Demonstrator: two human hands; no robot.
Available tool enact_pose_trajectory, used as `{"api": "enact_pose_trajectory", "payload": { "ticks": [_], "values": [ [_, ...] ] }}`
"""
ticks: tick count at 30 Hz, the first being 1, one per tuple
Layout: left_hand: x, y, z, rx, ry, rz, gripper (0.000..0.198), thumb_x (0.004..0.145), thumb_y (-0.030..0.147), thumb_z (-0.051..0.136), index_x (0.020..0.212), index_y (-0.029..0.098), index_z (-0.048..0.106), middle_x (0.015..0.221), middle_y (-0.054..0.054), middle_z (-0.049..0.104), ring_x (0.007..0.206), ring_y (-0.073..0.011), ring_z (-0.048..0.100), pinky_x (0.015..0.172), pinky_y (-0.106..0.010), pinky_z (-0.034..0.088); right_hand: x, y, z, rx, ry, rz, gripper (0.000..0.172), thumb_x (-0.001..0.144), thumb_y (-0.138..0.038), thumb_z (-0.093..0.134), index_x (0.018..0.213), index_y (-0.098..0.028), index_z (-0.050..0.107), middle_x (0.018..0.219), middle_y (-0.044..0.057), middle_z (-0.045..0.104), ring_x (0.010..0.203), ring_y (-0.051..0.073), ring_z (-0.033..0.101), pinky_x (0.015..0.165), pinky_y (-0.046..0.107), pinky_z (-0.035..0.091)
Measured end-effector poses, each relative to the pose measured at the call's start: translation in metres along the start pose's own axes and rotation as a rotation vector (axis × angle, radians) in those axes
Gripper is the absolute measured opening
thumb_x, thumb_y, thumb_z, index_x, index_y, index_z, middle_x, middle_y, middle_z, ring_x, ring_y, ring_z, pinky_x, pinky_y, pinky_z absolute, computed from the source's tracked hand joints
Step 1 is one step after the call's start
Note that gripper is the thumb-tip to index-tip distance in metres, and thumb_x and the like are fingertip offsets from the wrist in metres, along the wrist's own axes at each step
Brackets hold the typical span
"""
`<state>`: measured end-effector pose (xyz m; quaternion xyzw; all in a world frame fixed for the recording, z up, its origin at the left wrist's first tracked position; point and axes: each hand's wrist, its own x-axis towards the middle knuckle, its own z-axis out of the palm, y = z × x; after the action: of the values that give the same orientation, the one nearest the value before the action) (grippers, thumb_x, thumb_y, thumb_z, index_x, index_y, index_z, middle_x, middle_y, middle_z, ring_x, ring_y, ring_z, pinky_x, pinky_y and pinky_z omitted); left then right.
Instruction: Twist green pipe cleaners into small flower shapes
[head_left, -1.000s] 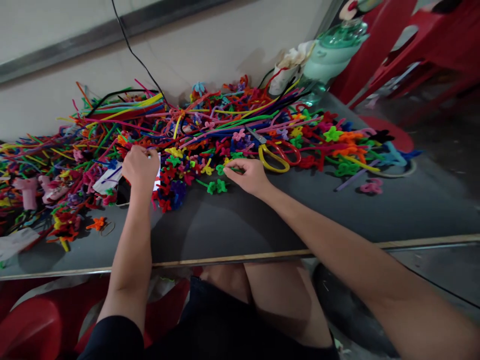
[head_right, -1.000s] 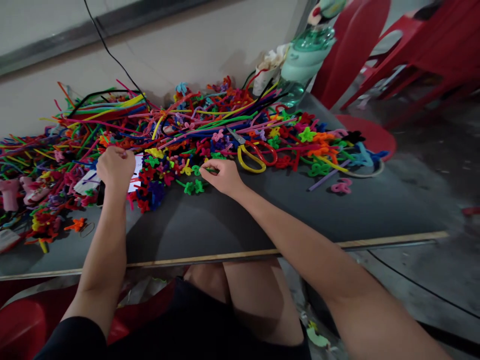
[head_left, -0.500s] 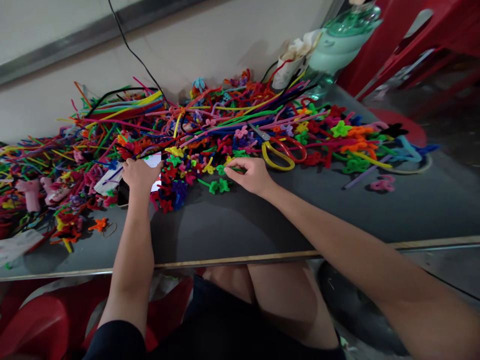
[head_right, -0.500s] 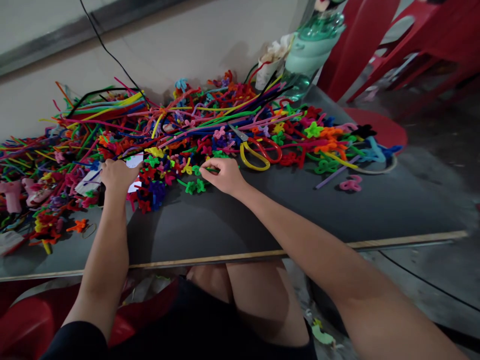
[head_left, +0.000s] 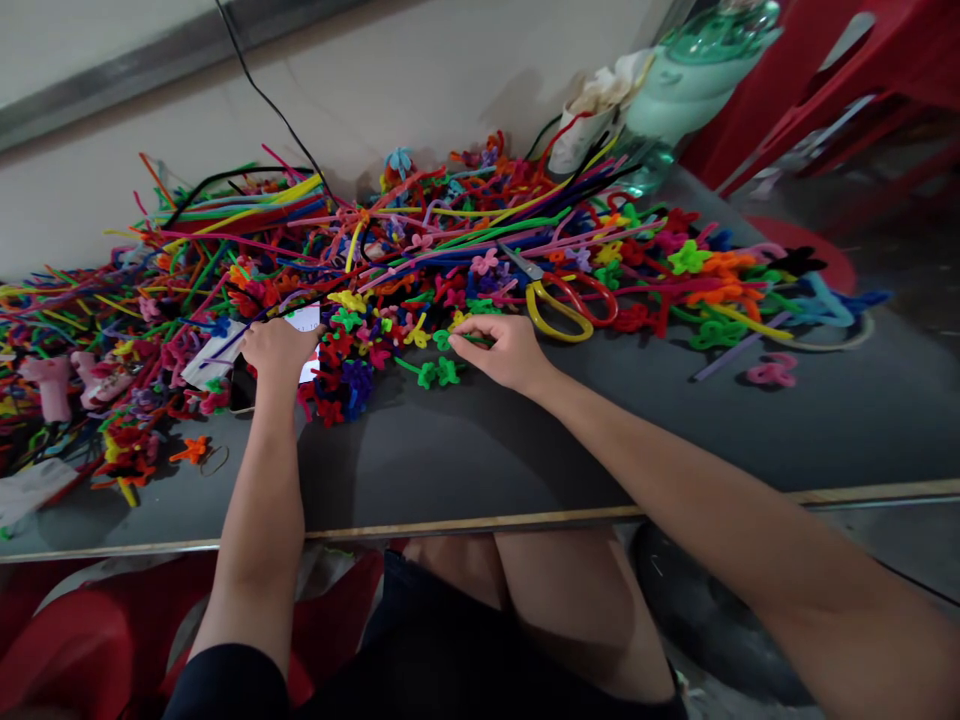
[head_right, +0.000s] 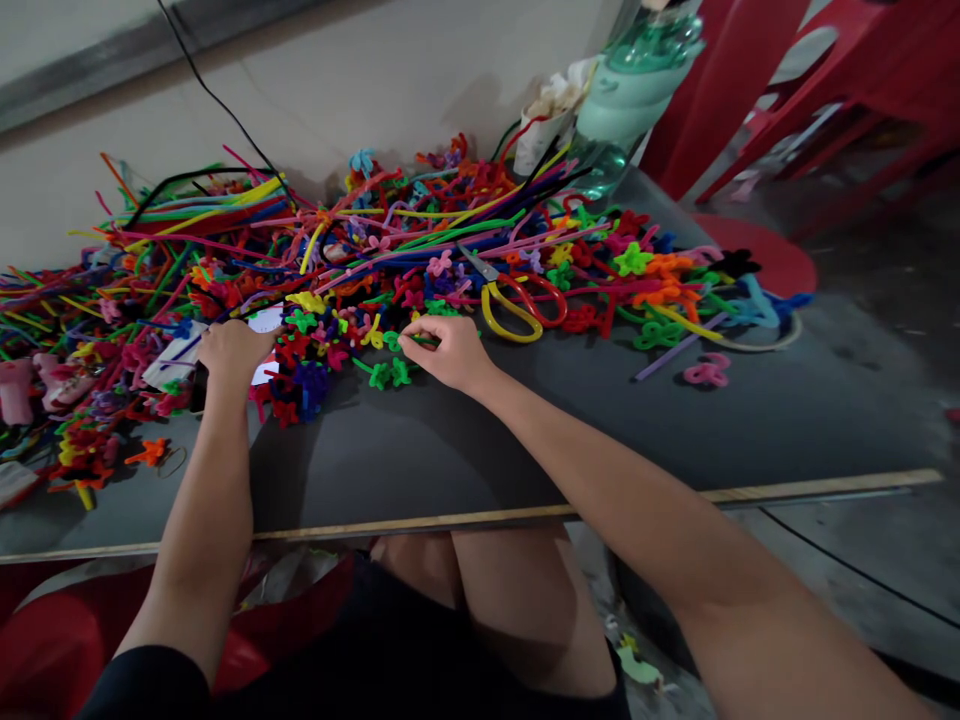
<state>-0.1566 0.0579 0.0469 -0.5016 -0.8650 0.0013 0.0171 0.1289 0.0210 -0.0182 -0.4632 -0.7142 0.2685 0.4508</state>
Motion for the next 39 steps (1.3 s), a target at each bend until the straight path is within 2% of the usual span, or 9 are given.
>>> {"api": "enact_pose_trajectory", "payload": {
  "ticks": [4, 9, 17, 28, 31, 33, 35, 37, 39],
  "values": [
    [0.002, 0.009, 0.004, -0.014, 0.030, -0.064, 0.091, 0.069, 0.076, 0.054, 0.119, -0.001, 0.061, 0.122, -0.032, 0.055, 0.117, -0.0441, 0.051, 0.095, -0.050, 0.042, 0.000, 0.001, 0.000, -0.012, -0.003, -0.005, 0.023, 0.080, -0.037, 0.060, 0.071, -0.018, 0.069, 0.053, -0.001, 0.053, 0.049, 0.010, 0.043, 0.051, 0.027, 0.034],
    [-0.001, 0.012, 0.008, 0.012, 0.080, -0.054, 0.090, 0.071, 0.075, 0.053, 0.122, 0.001, 0.058, 0.127, -0.031, 0.051, 0.120, -0.0430, 0.048, 0.094, -0.049, 0.043, 0.000, -0.001, 0.000, -0.029, -0.009, 0.005, 0.022, 0.080, -0.037, 0.060, 0.072, -0.018, 0.069, 0.054, -0.001, 0.056, 0.050, 0.011, 0.045, 0.051, 0.027, 0.035],
    [0.003, 0.002, 0.002, -0.015, -0.037, 0.023, 0.093, 0.066, 0.074, 0.058, 0.123, 0.000, 0.057, 0.127, -0.032, 0.052, 0.121, -0.0453, 0.047, 0.096, -0.051, 0.042, 0.000, -0.003, -0.001, -0.037, -0.028, 0.001, 0.021, 0.079, -0.034, 0.061, 0.072, -0.017, 0.070, 0.056, 0.000, 0.059, 0.049, 0.010, 0.044, 0.051, 0.026, 0.035],
    [0.010, 0.005, 0.006, -0.014, -0.022, 0.040, 0.083, 0.068, 0.069, 0.060, 0.118, 0.002, 0.062, 0.124, -0.031, 0.056, 0.119, -0.0491, 0.048, 0.094, -0.057, 0.043, -0.001, 0.004, 0.000, -0.041, 0.006, 0.000, 0.021, 0.079, -0.036, 0.061, 0.074, -0.018, 0.071, 0.056, 0.000, 0.057, 0.051, 0.011, 0.045, 0.052, 0.027, 0.036],
    [0.009, -0.001, 0.000, -0.048, -0.041, 0.045, 0.078, 0.066, 0.064, 0.065, 0.116, 0.004, 0.062, 0.124, -0.030, 0.056, 0.119, -0.0496, 0.048, 0.094, -0.060, 0.042, -0.001, 0.004, 0.001, -0.043, 0.009, -0.008, 0.022, 0.080, -0.036, 0.061, 0.073, -0.018, 0.071, 0.054, -0.001, 0.054, 0.051, 0.011, 0.045, 0.052, 0.026, 0.036],
    [0.001, -0.003, -0.011, -0.142, 0.029, 0.053, 0.070, 0.066, 0.060, 0.068, 0.112, 0.007, 0.062, 0.123, -0.029, 0.056, 0.116, -0.0480, 0.050, 0.096, -0.061, 0.040, -0.001, 0.004, 0.001, -0.041, 0.008, -0.008, 0.023, 0.080, -0.037, 0.060, 0.072, -0.018, 0.070, 0.054, -0.001, 0.054, 0.050, 0.011, 0.045, 0.051, 0.026, 0.035],
    [-0.017, 0.004, -0.024, -0.340, 0.327, 0.099, 0.053, 0.075, 0.052, 0.065, 0.110, 0.011, 0.061, 0.122, -0.026, 0.055, 0.118, -0.0438, 0.050, 0.100, -0.061, 0.036, 0.000, 0.003, 0.001, -0.037, 0.018, -0.010, 0.022, 0.080, -0.036, 0.060, 0.071, -0.018, 0.070, 0.055, 0.000, 0.056, 0.051, 0.011, 0.046, 0.051, 0.026, 0.036],
    [-0.045, 0.021, -0.030, -0.564, 0.537, 0.323, 0.038, 0.086, 0.046, 0.056, 0.110, 0.017, 0.059, 0.121, -0.019, 0.056, 0.120, -0.0361, 0.049, 0.103, -0.055, 0.036, 0.001, 0.002, 0.001, -0.027, 0.034, -0.006, 0.023, 0.079, -0.036, 0.060, 0.072, -0.017, 0.070, 0.056, 0.000, 0.058, 0.052, 0.011, 0.047, 0.052, 0.026, 0.036],
    [-0.077, 0.048, -0.022, -0.749, 0.530, 0.650, 0.029, 0.092, 0.042, 0.048, 0.107, 0.019, 0.057, 0.111, -0.012, 0.059, 0.116, -0.0285, 0.052, 0.102, -0.047, 0.040, 0.001, 0.003, 0.000, -0.020, 0.051, 0.005, 0.024, 0.079, -0.038, 0.061, 0.074, -0.016, 0.070, 0.057, 0.001, 0.059, 0.051, 0.011, 0.047, 0.051, 0.025, 0.036]
  ]
}}
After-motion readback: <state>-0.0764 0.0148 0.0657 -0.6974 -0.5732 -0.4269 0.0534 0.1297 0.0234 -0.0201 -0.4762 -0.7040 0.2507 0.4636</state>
